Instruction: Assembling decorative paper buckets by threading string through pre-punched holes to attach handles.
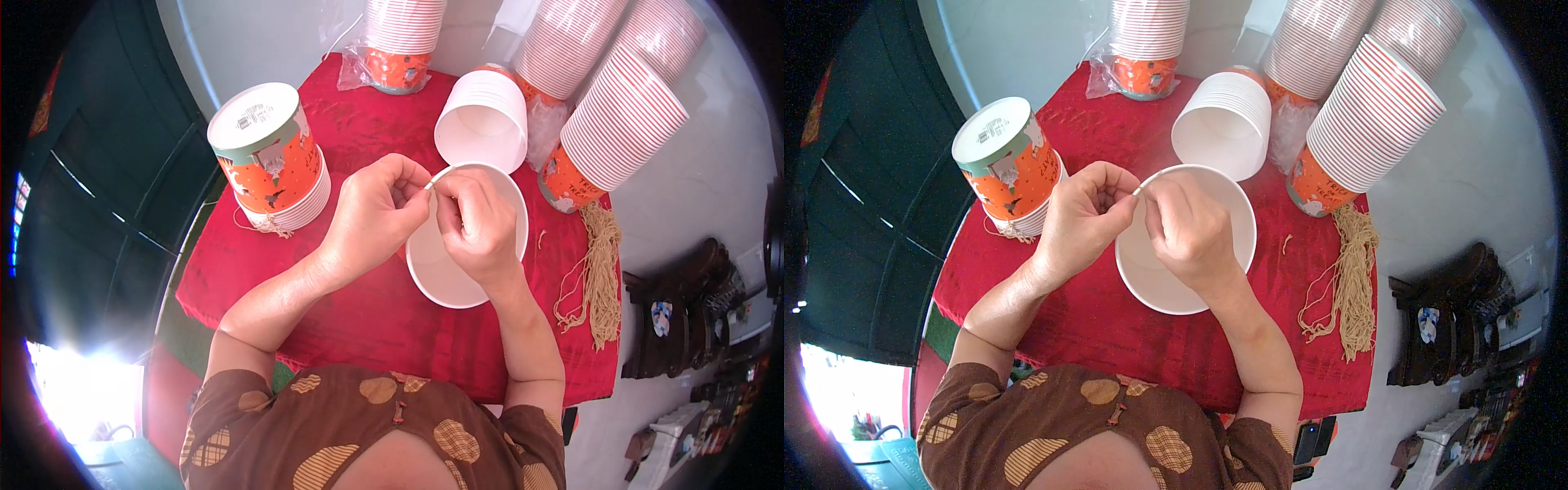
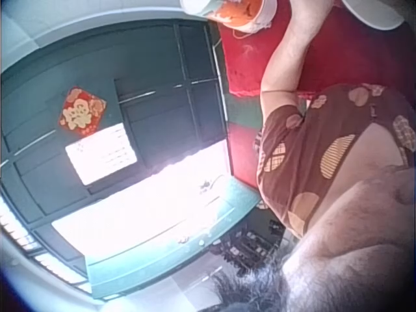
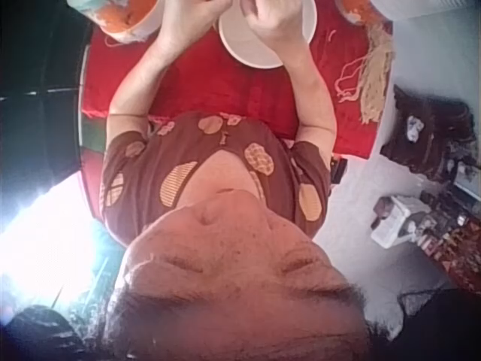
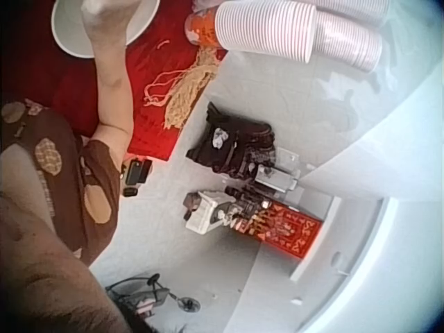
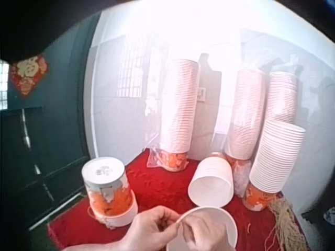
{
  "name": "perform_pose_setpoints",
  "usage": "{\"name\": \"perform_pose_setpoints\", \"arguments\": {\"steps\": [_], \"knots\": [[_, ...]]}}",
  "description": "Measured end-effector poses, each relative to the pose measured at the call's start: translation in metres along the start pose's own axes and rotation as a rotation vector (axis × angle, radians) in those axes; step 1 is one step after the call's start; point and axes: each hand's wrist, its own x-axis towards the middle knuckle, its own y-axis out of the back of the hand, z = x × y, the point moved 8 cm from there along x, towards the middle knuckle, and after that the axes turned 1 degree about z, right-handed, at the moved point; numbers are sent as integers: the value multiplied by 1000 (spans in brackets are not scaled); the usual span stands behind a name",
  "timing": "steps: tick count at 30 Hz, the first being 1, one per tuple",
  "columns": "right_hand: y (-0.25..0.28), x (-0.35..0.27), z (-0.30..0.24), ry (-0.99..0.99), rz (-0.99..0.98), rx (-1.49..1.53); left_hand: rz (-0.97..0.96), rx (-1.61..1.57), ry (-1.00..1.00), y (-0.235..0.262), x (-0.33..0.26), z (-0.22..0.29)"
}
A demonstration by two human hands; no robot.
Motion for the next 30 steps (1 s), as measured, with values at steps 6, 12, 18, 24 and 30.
{"name": "perform_pose_setpoints", "arguments": {"steps": [6, 12, 18, 24, 30], "knots": [[-1, -4, 10, -80, -44, 69, 61, 36, -60, 5, 1, 2], [-3, -3, 11, -100, -53, 71, 59, 27, -19, 5, 2, 0], [-3, -1, 7, -71, -20, 81, 72, 34, -41, 3, 1, 1], [-2, -1, 2, -8, -5, 19, 68, 44, -40, 2, -1, 1], [-3, -2, -1, 46, -5, -42, 62, 36, -60, 1, -1, 2]]}}
